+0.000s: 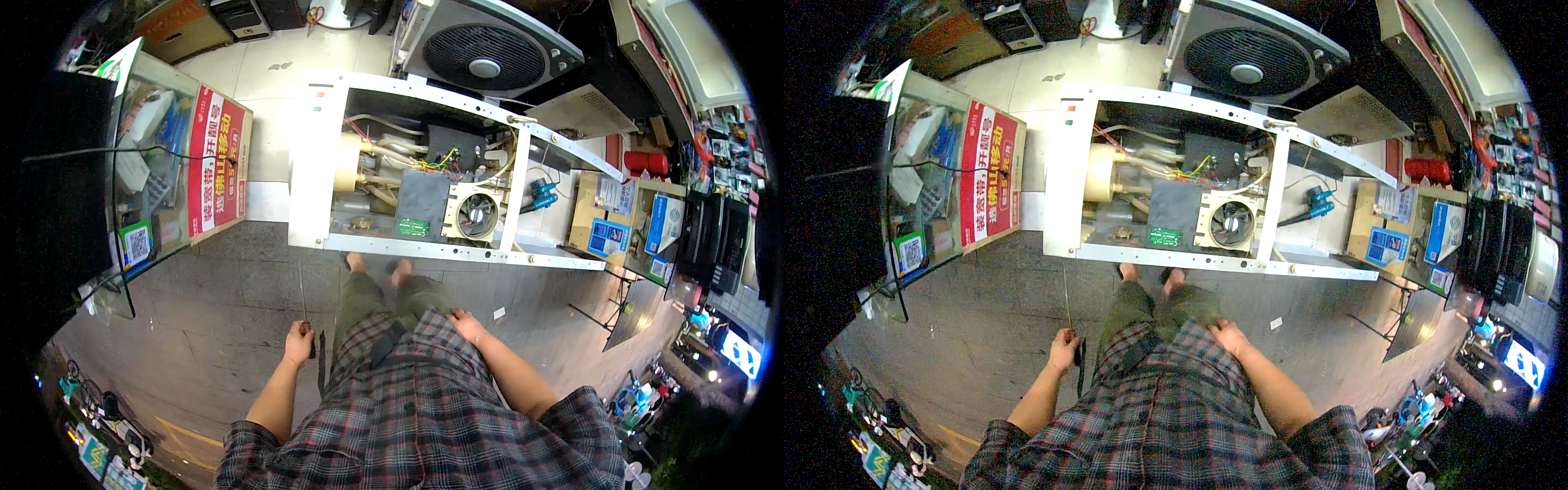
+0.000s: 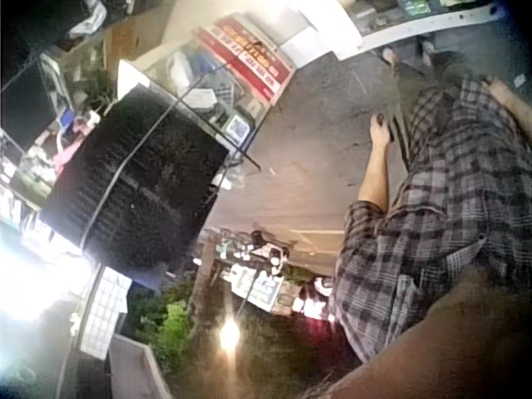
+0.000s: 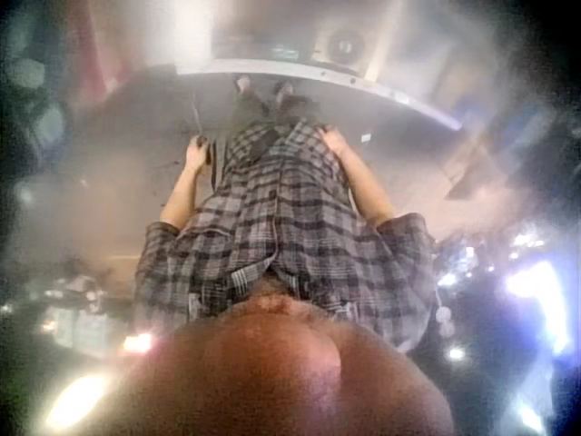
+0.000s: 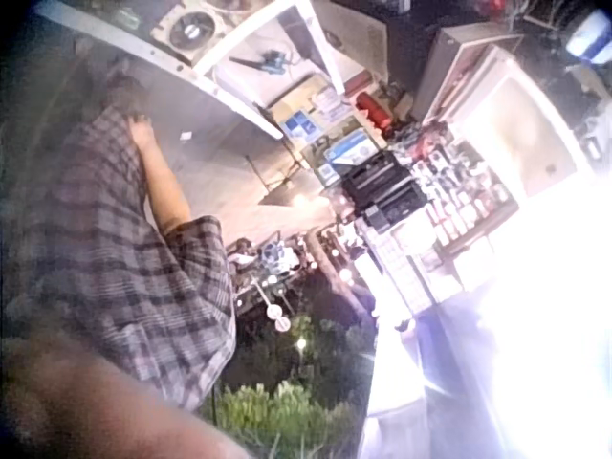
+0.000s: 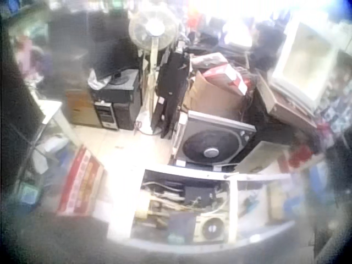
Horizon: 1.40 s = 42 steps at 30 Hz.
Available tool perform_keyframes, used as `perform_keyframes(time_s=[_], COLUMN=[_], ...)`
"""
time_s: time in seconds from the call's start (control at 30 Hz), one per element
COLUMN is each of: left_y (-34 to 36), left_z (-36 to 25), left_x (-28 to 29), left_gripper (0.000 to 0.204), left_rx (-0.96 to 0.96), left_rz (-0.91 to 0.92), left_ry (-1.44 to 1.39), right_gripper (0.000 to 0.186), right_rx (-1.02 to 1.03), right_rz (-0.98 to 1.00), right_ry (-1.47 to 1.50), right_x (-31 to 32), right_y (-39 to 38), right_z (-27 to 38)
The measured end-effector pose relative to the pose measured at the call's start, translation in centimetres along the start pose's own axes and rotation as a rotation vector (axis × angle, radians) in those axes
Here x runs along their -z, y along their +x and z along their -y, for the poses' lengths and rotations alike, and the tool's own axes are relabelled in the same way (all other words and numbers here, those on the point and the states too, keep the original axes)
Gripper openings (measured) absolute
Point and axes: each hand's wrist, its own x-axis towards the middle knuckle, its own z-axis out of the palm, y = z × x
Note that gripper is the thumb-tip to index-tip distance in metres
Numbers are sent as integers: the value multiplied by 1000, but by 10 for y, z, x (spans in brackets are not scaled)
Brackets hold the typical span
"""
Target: The person uses a screwdriver to loosen and remove screws from the frame of a disassembled appliance. They manipulate internal components and wires, then remove a large white plastic housing part from the unit.
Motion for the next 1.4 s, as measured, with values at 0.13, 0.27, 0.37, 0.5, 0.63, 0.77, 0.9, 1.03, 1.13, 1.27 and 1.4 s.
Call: perform_keyframes(time_s=[0.13,0.27,0.37,0.5,0.63,0.77,0.9,1.03,1.13,1.27,1.4], left_y=[-21,-65,-99,-99,-110,-119,-141,-167,-185,-202,-200], left_z=[-30,-70,-132,-87,-95,-118,-131,-114,-84,-45,-11], left_x=[11,0,-12,-37,-38,-25,9,41,75,143,249], left_gripper=[27,29,30,34,37,38,36,36,38,40,37], left_rx=[-89,114,206,104,49,-83,-127,-199,-335,-465,-360], left_rz=[-44,-90,-173,-134,-229,-329,-425,-529,-712,-807,-897], left_ry=[-28,-285,-219,-395,-237,-78,-96,-279,-298,-729,-765], right_gripper=[48,54,52,50,50,54,57,56,53,51,51], right_rx=[3,-104,-71,3,30,-45,-151,-179,-128,0,90], right_rz=[14,33,37,-47,-112,-4,-24,5,53,17,41], right_ry=[221,308,298,349,298,268,201,28,-110,-99,-180], right_x=[-2,10,2,0,-13,-19,-22,-7,9,10,3], right_y=[29,59,64,47,38,21,30,43,46,62,54], right_z=[-3,6,8,2,-25,-59,-64,-50,1,88,192])
